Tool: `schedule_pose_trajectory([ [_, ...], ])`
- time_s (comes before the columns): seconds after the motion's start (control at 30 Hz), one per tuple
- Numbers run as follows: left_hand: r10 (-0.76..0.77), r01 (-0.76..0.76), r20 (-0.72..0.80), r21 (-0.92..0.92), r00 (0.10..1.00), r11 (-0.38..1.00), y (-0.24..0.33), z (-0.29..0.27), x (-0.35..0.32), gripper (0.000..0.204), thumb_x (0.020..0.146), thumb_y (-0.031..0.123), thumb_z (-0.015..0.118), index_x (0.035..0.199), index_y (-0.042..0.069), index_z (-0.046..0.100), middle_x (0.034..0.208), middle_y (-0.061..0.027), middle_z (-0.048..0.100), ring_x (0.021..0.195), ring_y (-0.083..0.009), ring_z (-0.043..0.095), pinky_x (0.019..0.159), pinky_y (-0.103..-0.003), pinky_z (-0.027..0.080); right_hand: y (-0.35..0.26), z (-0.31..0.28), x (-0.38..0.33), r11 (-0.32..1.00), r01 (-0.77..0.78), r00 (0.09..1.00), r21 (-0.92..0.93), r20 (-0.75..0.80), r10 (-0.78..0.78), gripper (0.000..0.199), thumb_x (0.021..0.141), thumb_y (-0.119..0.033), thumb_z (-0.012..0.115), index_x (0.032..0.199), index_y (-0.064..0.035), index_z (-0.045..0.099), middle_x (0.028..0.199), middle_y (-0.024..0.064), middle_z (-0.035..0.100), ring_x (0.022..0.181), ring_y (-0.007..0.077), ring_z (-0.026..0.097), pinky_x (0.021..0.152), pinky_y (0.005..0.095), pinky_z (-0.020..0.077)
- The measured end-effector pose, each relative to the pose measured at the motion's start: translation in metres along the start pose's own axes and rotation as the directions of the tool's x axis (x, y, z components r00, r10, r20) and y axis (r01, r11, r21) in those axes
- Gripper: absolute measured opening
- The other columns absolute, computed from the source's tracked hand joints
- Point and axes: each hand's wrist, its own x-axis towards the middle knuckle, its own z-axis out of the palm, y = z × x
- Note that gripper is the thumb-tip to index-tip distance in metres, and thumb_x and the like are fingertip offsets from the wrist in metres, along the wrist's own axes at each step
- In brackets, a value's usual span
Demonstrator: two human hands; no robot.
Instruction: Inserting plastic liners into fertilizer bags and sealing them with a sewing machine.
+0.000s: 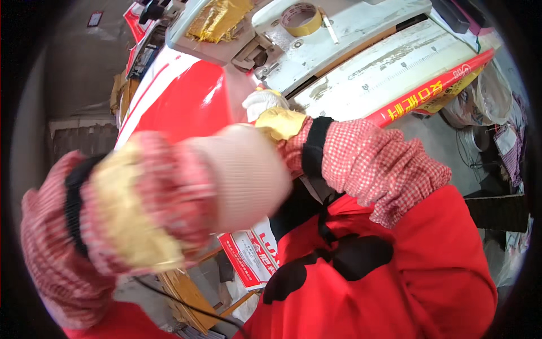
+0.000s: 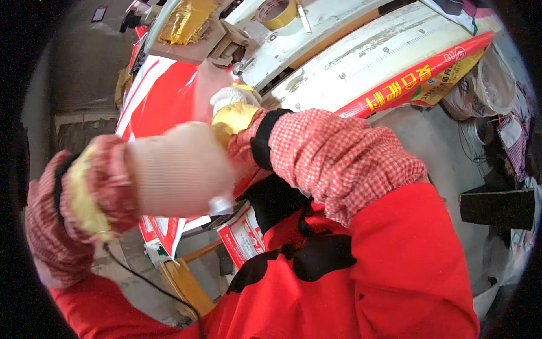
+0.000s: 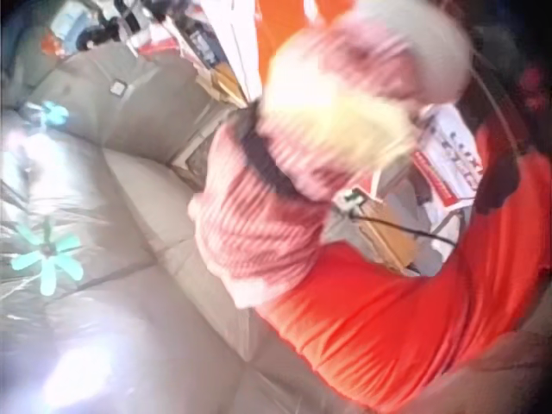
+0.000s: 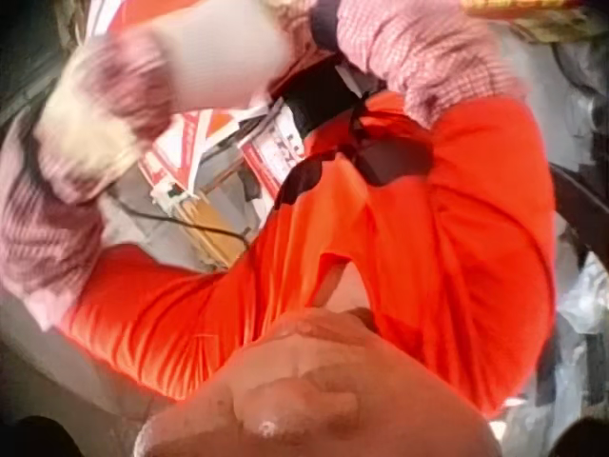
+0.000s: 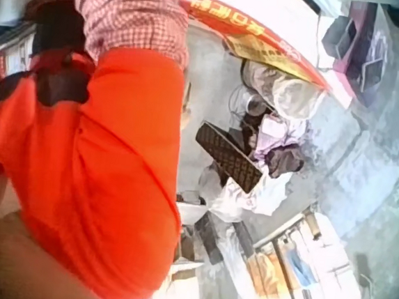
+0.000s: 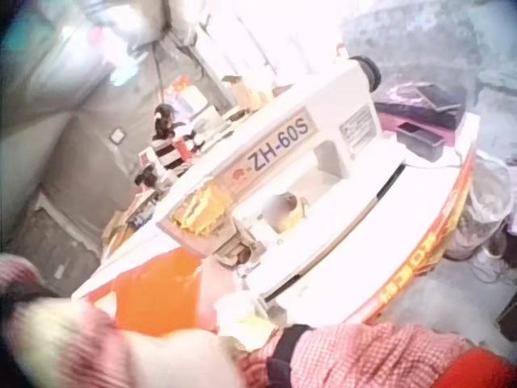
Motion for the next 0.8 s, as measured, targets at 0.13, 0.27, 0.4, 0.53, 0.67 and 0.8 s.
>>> schedule_pose_trajectory([
  [0.13, 0.935, -0.911, 0.221, -0.248, 0.278, 0.329, -0.046, -0.023, -0.012, 0.007, 0.065, 0.017, 0.061, 0.066, 0.012, 0.066, 0.069, -0.0032, 0.060, 0.073, -0.0216, 0.056, 0.059, -0.032, 0.044, -0.003, -0.009, 0.002, 0.993, 0.067, 0.998, 0.096, -0.006, -0.066, 0.017, 0.080, -0.020, 0.048, 0.085, -0.0076, 0.059, 0.061, 0.0062, 0.059, 0.056, 0.0215, 0.058, 0.048, 0.0337, 0.0454],
  [0.27, 0.855, -0.885, -0.294, -0.329, 0.426, 0.328, 0.009, -0.017, -0.015, 0.011, 0.061, 0.019, 0.060, 0.066, 0.011, 0.065, 0.064, -0.0055, 0.058, 0.060, -0.0226, 0.055, 0.052, -0.033, 0.044, -0.013, -0.009, 0.018, 0.969, 0.141, 0.989, 0.202, 0.006, -0.145, 0.017, 0.081, -0.021, 0.048, 0.083, -0.0092, 0.060, 0.059, 0.0057, 0.059, 0.054, 0.0213, 0.058, 0.046, 0.0343, 0.0451],
  [0.4, 0.909, -0.821, -0.037, -0.447, 0.415, 0.356, -0.006, -0.042, 0.014, 0.025, 0.073, 0.029, 0.059, 0.068, 0.005, 0.063, 0.067, -0.0087, 0.061, 0.065, -0.0271, 0.062, 0.054, -0.038, 0.048, -0.009, -0.006, 0.029, 0.932, 0.202, 0.977, 0.302, 0.001, -0.213, 0.017, 0.082, -0.021, 0.047, 0.081, -0.0108, 0.060, 0.057, 0.0052, 0.059, 0.052, 0.0212, 0.058, 0.045, 0.0349, 0.0449],
  [0.53, 0.964, -0.849, -0.062, -0.490, 0.259, 0.197, -0.013, -0.040, 0.007, 0.024, 0.072, 0.027, 0.059, 0.074, 0.003, 0.063, 0.069, -0.0097, 0.060, 0.064, -0.0269, 0.061, 0.055, -0.037, 0.049, 0.000, -0.006, 0.016, 0.901, 0.237, 0.968, 0.363, -0.006, -0.252, 0.018, 0.082, -0.022, 0.047, 0.080, -0.0120, 0.061, 0.056, 0.0048, 0.059, 0.050, 0.0210, 0.057, 0.045, 0.0353, 0.0447],
  [0.67, 0.890, -0.887, -0.256, -0.377, 0.378, 0.268, -0.007, -0.024, 0.012, 0.021, 0.073, 0.020, 0.057, 0.084, 0.003, 0.061, 0.064, -0.0099, 0.057, 0.061, -0.0266, 0.060, 0.053, -0.034, 0.049, -0.007, -0.004, 0.011, 0.921, 0.192, 0.977, 0.338, 0.027, -0.214, 0.018, 0.080, -0.022, 0.048, 0.080, -0.0112, 0.063, 0.061, 0.0067, 0.060, 0.056, 0.0227, 0.058, 0.049, 0.0359, 0.0456],
  [0.8, 0.649, -0.979, -0.734, -0.118, 0.200, 0.168, -0.047, -0.012, 0.063, 0.020, 0.070, 0.017, 0.063, 0.086, 0.006, 0.059, 0.058, -0.0098, 0.053, 0.055, -0.0277, 0.056, 0.049, -0.035, 0.045, -0.050, -0.041, 0.031, 0.957, 0.085, 0.994, 0.278, 0.037, -0.100, 0.019, 0.078, -0.023, 0.049, 0.080, -0.0105, 0.064, 0.066, 0.0086, 0.061, 0.061, 0.0244, 0.059, 0.054, 0.0364, 0.0464],
])
